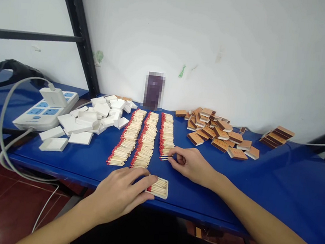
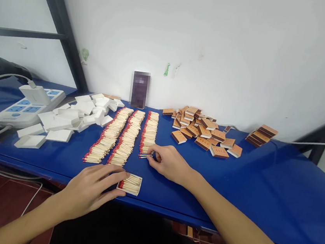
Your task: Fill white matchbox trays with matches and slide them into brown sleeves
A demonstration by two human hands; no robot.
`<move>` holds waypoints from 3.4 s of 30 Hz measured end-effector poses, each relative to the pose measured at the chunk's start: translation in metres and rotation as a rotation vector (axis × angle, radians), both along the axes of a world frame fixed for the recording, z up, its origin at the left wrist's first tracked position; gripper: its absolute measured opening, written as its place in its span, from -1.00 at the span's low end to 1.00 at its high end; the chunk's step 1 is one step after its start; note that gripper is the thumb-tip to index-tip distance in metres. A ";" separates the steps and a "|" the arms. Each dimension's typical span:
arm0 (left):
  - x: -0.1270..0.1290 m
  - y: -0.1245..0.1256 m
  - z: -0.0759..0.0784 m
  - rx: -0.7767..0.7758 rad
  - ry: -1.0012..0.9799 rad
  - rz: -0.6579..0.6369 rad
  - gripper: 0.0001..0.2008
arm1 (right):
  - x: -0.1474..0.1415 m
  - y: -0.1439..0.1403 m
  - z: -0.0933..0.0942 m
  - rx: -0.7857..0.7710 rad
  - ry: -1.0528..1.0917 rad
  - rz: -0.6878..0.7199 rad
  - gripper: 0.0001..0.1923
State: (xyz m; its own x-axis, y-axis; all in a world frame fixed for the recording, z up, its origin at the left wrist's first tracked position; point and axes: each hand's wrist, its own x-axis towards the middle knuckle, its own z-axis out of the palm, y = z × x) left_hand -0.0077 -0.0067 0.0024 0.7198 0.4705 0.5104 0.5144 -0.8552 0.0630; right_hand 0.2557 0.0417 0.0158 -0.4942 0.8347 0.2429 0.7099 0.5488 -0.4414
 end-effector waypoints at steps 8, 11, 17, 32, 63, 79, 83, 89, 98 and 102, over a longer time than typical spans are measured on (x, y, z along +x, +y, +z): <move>0.000 0.000 -0.002 -0.004 -0.008 -0.011 -0.74 | 0.000 -0.002 0.002 0.012 -0.003 0.006 -0.85; -0.002 0.000 -0.001 -0.094 -0.048 0.002 -0.72 | 0.001 -0.002 0.001 0.020 -0.002 0.012 -0.86; -0.005 0.000 0.006 -0.369 -0.169 0.019 -0.63 | -0.001 -0.005 0.004 0.013 -0.011 0.010 -0.93; -0.007 0.000 0.002 -0.350 -0.161 0.017 -0.62 | -0.004 -0.009 0.010 -0.018 -0.066 0.003 -0.96; -0.007 0.002 0.004 -0.277 -0.149 -0.022 -0.70 | -0.007 -0.011 0.004 0.048 -0.076 0.007 -0.95; -0.007 0.002 0.004 -0.277 -0.134 -0.025 -0.69 | -0.008 -0.010 0.003 0.041 -0.060 -0.004 -0.95; -0.008 0.003 0.002 -0.274 -0.132 -0.027 -0.68 | -0.008 -0.011 0.005 0.030 -0.043 -0.014 -0.95; -0.008 0.003 0.002 -0.262 -0.132 -0.030 -0.70 | -0.008 -0.012 0.007 0.035 -0.019 -0.013 -0.95; -0.009 0.002 0.002 -0.275 -0.127 -0.036 -0.70 | -0.007 -0.009 0.004 0.072 -0.011 0.015 -0.89; -0.008 0.002 0.001 -0.273 -0.130 -0.042 -0.69 | -0.007 -0.011 0.004 0.085 -0.022 0.019 -0.90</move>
